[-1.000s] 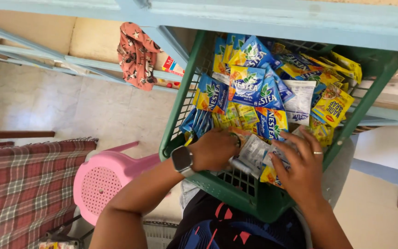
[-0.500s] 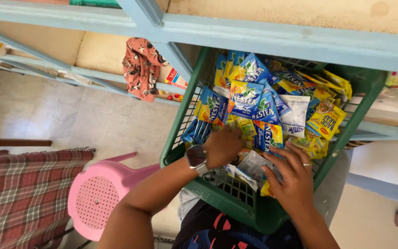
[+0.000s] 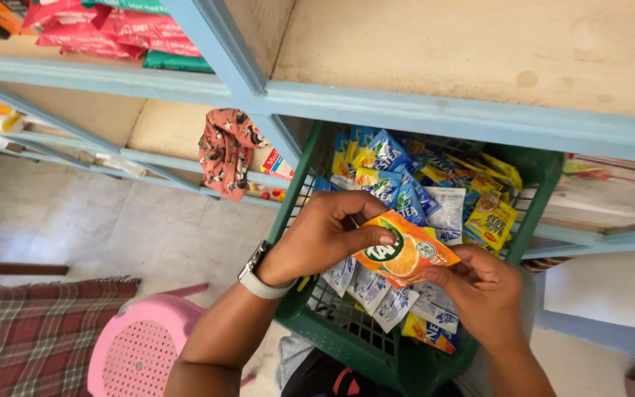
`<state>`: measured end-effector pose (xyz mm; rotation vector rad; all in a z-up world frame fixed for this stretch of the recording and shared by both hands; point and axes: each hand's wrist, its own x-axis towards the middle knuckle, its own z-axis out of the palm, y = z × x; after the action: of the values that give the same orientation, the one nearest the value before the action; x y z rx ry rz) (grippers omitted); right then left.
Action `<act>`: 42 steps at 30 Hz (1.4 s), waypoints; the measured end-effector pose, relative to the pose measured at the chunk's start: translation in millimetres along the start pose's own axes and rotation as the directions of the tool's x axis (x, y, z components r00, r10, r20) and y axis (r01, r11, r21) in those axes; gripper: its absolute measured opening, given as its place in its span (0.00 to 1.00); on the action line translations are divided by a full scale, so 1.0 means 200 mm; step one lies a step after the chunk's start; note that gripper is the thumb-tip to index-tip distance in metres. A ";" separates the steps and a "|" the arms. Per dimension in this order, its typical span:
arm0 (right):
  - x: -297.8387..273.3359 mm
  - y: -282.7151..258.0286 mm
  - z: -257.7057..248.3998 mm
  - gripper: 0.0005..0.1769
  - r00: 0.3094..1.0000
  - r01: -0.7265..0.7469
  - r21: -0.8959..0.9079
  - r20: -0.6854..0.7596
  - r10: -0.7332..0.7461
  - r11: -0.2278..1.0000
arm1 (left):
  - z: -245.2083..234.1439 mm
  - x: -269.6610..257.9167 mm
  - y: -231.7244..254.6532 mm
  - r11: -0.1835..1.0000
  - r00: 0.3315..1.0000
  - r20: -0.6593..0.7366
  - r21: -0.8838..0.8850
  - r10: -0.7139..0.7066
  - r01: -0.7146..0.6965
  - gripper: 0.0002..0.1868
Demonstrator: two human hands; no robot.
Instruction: The person takes packets of Tang and Nestea from a green crate and arranges them on a shelf. They place the orange Tang packets first, followed by the blue Nestea Lemon packets, organizing them in neat rows.
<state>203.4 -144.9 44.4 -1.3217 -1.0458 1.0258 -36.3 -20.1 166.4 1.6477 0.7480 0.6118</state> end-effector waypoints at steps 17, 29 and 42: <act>-0.02 -0.12 0.11 0.11 0.949 0.174 0.057 -0.275 -0.152 0.983 | 0.24 -0.07 -0.14 0.999 0.978 -0.205 0.001 0.047 -0.048 0.08; 0.03 0.00 0.08 0.10 0.984 0.011 0.343 -0.173 0.052 0.939 | 0.21 -0.09 -0.13 0.990 0.978 -0.198 0.139 0.066 -0.039 0.21; 0.47 -0.83 0.01 0.07 0.601 0.680 -0.534 0.015 -0.799 0.502 | -0.15 0.19 0.72 0.318 0.647 0.019 0.860 0.762 -0.400 0.21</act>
<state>221.6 -53.3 210.8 -1.1248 -1.5593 -0.0996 -12.1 9.0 313.2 2.8117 0.7197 1.3256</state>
